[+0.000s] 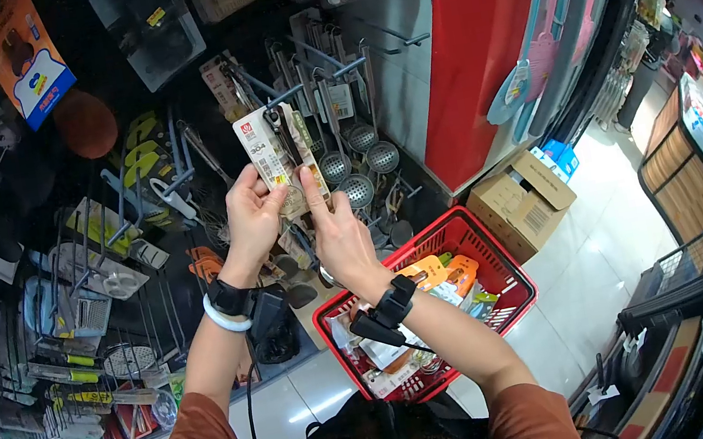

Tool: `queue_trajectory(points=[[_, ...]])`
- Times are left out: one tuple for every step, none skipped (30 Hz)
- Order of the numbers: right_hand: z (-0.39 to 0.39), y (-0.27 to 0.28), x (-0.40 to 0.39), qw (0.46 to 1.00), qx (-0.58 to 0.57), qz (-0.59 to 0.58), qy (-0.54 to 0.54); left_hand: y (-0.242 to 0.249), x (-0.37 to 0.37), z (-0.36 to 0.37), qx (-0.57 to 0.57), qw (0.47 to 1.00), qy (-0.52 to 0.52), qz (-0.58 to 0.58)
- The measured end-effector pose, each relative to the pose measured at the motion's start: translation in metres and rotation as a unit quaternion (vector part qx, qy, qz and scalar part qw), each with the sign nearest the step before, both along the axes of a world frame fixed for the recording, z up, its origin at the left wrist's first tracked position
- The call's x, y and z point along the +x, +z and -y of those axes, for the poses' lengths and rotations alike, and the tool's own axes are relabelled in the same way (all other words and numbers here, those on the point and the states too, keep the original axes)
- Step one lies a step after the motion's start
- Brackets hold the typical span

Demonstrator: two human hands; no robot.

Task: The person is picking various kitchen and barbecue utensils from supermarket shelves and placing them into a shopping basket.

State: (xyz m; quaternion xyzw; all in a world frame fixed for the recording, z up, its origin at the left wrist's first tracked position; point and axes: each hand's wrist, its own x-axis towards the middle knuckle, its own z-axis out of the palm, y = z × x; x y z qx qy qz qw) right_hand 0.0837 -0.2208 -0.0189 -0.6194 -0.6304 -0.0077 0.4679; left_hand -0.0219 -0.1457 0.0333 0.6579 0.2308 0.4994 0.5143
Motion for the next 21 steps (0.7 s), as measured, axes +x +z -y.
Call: queue_trajectory(points=[[-0.002, -0.001, 0.0, 1.0, -0.012, -0.003, 0.0, -0.002, -0.001, -0.004, -0.006, 1.0, 0.004, -0.017], [-0.004, -0.001, -0.001, 1.0, -0.024, -0.006, 0.0, -0.003, -0.001, -0.007, -0.011, 0.999, 0.008, -0.033], [-0.006, -0.001, -0.001, 1.0, -0.023, -0.007, -0.002, -0.003, -0.001, -0.01, -0.01, 0.999, 0.006, -0.033], [-0.008, 0.0, -0.001, 0.999, -0.049, -0.003, -0.001, -0.002, -0.001, -0.012, -0.018, 0.999, 0.009, -0.037], [-0.01, 0.0, 0.0, 0.997, -0.077, 0.0, 0.0, -0.002, -0.001, -0.014, -0.028, 0.999, 0.013, -0.042], [-0.014, 0.001, 0.0, 0.997, -0.077, 0.0, -0.001, -0.003, -0.001, -0.02, -0.028, 0.999, 0.012, -0.042], [-0.021, 0.001, 0.001, 0.997, -0.074, -0.004, 0.008, -0.004, 0.0, -0.028, -0.033, 0.999, 0.021, -0.039], [-0.025, 0.002, 0.002, 0.997, -0.071, -0.007, 0.018, -0.004, 0.002, -0.036, -0.037, 0.998, 0.031, -0.035], [-0.024, 0.008, 0.003, 0.993, -0.111, -0.003, 0.024, -0.002, 0.004, -0.041, -0.06, 0.996, 0.048, -0.037], [-0.021, 0.01, 0.003, 0.993, -0.111, -0.003, 0.024, -0.003, 0.006, -0.05, -0.06, 0.996, 0.048, -0.037], [-0.017, 0.01, 0.004, 0.994, -0.109, -0.011, 0.018, -0.007, 0.005, -0.062, -0.034, 0.995, 0.071, -0.064], [-0.01, 0.008, 0.006, 0.994, -0.107, -0.018, 0.012, -0.012, 0.005, -0.073, -0.008, 0.991, 0.092, -0.092], [0.0, 0.004, 0.01, 0.995, -0.1, -0.021, 0.017, -0.015, 0.004, -0.082, 0.016, 0.984, 0.121, -0.132], [0.01, -0.003, 0.014, 0.993, -0.118, -0.026, 0.006, -0.018, 0.006, -0.09, 0.034, 0.984, 0.132, -0.118], [0.021, -0.015, 0.02, 0.993, -0.112, -0.038, 0.003, -0.018, 0.007, -0.095, 0.055, 0.981, 0.149, -0.108], [0.032, -0.03, 0.029, 0.993, -0.106, -0.05, -0.002, -0.019, 0.008, -0.102, 0.078, 0.978, 0.165, -0.098], [0.043, -0.046, 0.039, 0.99, -0.127, -0.048, -0.026, -0.019, 0.008, -0.111, 0.064, 0.981, 0.165, -0.084], [0.056, -0.066, 0.05, 0.986, -0.15, -0.048, -0.05, -0.022, 0.008, -0.121, 0.05, 0.983, 0.164, -0.071], [0.067, -0.095, 0.064, 0.978, -0.185, -0.055, -0.08, -0.023, 0.009, -0.128, 0.045, 0.985, 0.159, -0.057], [0.083, -0.119, 0.078, 0.975, -0.194, -0.045, -0.096, -0.018, 0.011, -0.124, 0.026, 0.986, 0.156, -0.043], [0.096, -0.153, 0.095, 0.967, -0.217, -0.004, -0.135, -0.025, 0.007, -0.137, 0.034, 0.983, 0.158, -0.08]])
